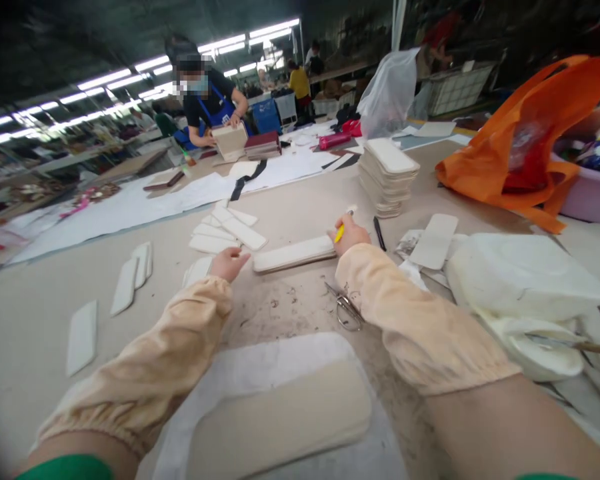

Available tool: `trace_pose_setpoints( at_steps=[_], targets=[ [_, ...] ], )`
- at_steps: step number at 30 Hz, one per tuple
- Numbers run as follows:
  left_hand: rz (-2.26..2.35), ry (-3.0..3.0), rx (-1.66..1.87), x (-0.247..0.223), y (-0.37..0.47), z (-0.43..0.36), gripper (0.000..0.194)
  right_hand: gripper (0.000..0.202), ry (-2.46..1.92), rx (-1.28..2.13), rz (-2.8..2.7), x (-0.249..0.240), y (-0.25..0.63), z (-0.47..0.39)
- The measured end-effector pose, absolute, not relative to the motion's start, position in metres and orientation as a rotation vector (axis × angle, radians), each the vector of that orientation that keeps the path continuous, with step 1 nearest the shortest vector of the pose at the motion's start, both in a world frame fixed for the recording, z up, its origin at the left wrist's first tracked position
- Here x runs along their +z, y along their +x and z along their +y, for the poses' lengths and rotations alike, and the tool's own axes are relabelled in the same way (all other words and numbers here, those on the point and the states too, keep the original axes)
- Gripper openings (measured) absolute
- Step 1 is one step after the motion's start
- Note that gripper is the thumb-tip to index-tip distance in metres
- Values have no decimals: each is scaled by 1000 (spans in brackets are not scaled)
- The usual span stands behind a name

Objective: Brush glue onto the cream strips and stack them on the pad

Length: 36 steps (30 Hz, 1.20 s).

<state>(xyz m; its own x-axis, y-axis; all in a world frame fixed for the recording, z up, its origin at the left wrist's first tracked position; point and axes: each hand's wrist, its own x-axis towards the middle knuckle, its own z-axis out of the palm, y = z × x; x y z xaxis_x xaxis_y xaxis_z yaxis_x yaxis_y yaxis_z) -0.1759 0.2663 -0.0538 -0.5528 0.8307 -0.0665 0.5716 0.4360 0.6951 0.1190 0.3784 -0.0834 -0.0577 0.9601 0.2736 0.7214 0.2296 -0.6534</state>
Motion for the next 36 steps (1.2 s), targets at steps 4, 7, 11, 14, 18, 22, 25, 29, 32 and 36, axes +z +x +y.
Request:
trace_pose_setpoints(
  at_steps=[4,7,11,14,18,22,25,29,32,36],
  targets=[
    [2067,1271,981,-28,-168,183,46,31,-1271,476,-1911,-51,151,324],
    [1746,1370,1074,-16,-159,92,60,33,-1013,671,-2122,-29,180,259],
    [1651,1650,867,-29,-148,-9,104,42,-679,882,-2498,-26,206,185],
    [1678,1789,775,-51,-135,-44,117,53,-591,845,-2657,-36,209,158],
    [1742,1792,912,-78,-117,-54,121,57,-631,867,-2732,-47,201,144],
    [1761,1771,1066,-93,-107,-53,113,46,-690,918,-2683,-56,192,133],
    [1765,1774,1105,-96,-105,-52,99,44,-726,876,-2663,-62,188,123],
    [1775,1772,1122,-97,-106,-51,93,44,-728,721,-2635,-63,189,115],
    [1730,1733,1195,-96,-106,-52,100,40,-760,596,-2498,-53,196,107],
    [1685,1678,1213,-93,-106,-55,98,23,-883,743,-2114,-34,195,82]
  ],
)
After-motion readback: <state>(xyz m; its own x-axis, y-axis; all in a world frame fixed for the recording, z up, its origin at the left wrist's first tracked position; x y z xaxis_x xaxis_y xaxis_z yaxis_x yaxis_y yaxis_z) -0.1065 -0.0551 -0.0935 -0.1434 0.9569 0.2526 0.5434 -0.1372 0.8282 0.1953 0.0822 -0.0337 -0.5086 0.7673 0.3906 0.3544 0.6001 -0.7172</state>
